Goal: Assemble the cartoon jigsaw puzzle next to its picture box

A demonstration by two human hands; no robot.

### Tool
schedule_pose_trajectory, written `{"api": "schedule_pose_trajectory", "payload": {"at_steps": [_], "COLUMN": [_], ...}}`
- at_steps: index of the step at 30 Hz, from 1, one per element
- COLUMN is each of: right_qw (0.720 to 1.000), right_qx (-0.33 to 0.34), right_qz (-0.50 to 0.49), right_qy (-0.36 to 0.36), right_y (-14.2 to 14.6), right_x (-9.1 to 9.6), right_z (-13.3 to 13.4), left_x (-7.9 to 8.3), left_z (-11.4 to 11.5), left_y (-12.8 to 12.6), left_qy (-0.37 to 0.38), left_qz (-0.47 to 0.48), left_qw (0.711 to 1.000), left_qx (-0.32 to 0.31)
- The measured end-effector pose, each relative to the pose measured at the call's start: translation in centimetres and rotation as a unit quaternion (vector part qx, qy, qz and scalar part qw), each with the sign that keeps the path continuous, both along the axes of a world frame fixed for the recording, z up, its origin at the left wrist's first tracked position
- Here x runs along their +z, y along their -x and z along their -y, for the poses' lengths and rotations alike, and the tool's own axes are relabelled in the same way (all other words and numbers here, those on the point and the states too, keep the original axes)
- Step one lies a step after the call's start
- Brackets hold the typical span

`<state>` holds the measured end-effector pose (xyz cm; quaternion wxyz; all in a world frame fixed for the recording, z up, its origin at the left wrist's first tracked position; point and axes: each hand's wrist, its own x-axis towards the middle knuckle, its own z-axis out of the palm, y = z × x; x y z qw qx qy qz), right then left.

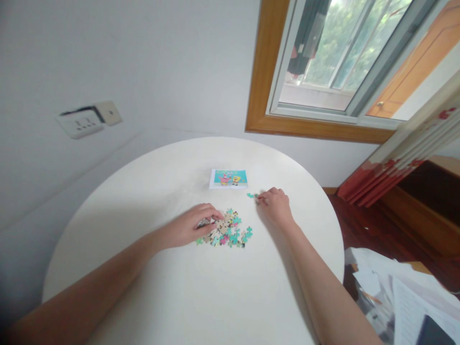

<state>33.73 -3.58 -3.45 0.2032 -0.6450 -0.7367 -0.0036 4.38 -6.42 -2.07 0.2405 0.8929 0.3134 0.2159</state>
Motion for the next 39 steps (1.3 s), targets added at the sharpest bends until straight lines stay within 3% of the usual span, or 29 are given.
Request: {"api": "schedule_pose_trajectory", "payload": {"at_steps": [3, 6, 8, 11, 15, 26, 39], "right_qw": [1.0, 0.991, 0.972, 0.932, 0.9, 0.889, 0.912], "right_qx": [0.008, 0.093, 0.173, 0.236, 0.277, 0.291, 0.254], "right_qz": [-0.011, -0.094, -0.148, -0.151, -0.134, -0.144, -0.16], "right_qy": [-0.02, -0.017, 0.065, 0.23, 0.31, 0.324, 0.281], "right_y": [0.4, 1.2, 1.7, 1.9, 1.5, 2.1, 2.3], "right_x": [0.7, 2.3, 3.4, 4.4, 4.4, 4.0, 3.3], "right_z": [0.2, 1.4, 2.6, 4.0, 4.5, 4.3, 4.0], "left_x": [0.0, -0.1, -0.2, -0.2, -0.2, -0.6, -0.2], "left_z": [0.0, 0.0, 0.0, -0.1, -0.1, -0.3, -0.2], "left_y": [0.0, 0.0, 0.0, 0.0, 0.0, 0.1, 0.0], "left_qy": [-0.001, 0.0, 0.0, 0.0, 0.005, 0.003, 0.001], "left_qz": [0.0, 0.001, 0.0, 0.003, 0.005, 0.005, 0.006], "left_qw": [1.0, 1.0, 1.0, 1.0, 1.0, 1.0, 1.0], "left_qx": [0.002, 0.003, 0.0, 0.0, 0.001, -0.001, -0.005]}}
